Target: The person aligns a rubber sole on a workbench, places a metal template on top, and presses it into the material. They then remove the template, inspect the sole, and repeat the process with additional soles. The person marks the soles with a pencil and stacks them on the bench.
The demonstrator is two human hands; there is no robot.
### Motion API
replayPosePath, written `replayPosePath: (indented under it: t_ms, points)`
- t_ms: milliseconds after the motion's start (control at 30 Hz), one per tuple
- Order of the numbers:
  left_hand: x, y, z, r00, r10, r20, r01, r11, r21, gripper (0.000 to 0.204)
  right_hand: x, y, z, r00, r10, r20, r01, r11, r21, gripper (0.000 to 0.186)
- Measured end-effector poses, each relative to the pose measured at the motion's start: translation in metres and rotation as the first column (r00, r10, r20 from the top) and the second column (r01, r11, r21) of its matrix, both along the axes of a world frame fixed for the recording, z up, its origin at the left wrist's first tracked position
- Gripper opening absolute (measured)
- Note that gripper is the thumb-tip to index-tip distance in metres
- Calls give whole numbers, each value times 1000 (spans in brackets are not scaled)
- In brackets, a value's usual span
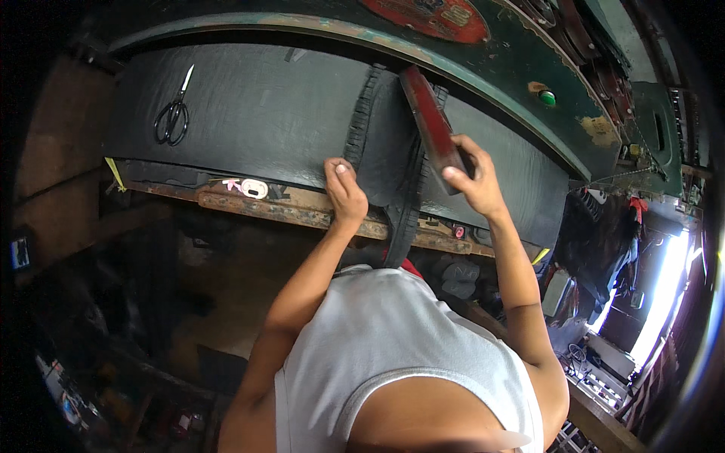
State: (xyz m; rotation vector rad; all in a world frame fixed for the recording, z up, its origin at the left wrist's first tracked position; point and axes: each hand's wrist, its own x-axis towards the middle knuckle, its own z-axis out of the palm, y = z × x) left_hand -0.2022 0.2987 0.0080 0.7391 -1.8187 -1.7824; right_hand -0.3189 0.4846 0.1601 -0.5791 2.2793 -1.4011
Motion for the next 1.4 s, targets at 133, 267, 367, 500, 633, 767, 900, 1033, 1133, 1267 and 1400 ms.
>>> replayPosePath:
  t_ms: [133,267,367,500,633,767,900,1033,1133,1267,1400]
  points:
    - [6,-5,12,993,-69,96,58,993,107,20,4,32,-4,994,37,106,-26,994,-105,64]
    - [20,-10,39,922,-361,141,293,887,356,39,29,75,-28,926,-196,322,309,884,-352,86]
    - [32,-16,61,781,-620,78,491,686,537,54,52,119,-37,838,-225,498,513,635,-577,96]
    - [48,5,96,849,-487,207,506,861,-51,46,79,170,-38,853,-295,431,519,573,-634,96]
    - [37,33,125,874,-458,163,473,723,-503,51,92,211,-38,882,-391,263,471,707,-528,104]
    - [24,65,136,863,-473,176,475,641,-603,54,100,242,-39,834,-499,235,546,691,-473,104]
    - [21,93,136,839,-510,189,498,580,-645,54,119,254,-57,728,-600,332,675,540,-503,99]
    - [22,114,130,817,-536,211,537,575,-617,51,133,274,-78,657,-418,627,742,213,-635,84]
    - [24,121,124,789,-581,197,588,623,-516,46,134,284,-84,703,-237,671,708,145,-691,67]
    - [26,124,107,787,-581,205,612,776,-153,42,130,266,-89,793,-345,503,607,364,-707,42]
    - [14,127,82,821,-541,182,540,840,55,50,113,246,-83,791,-418,446,610,583,-537,36]
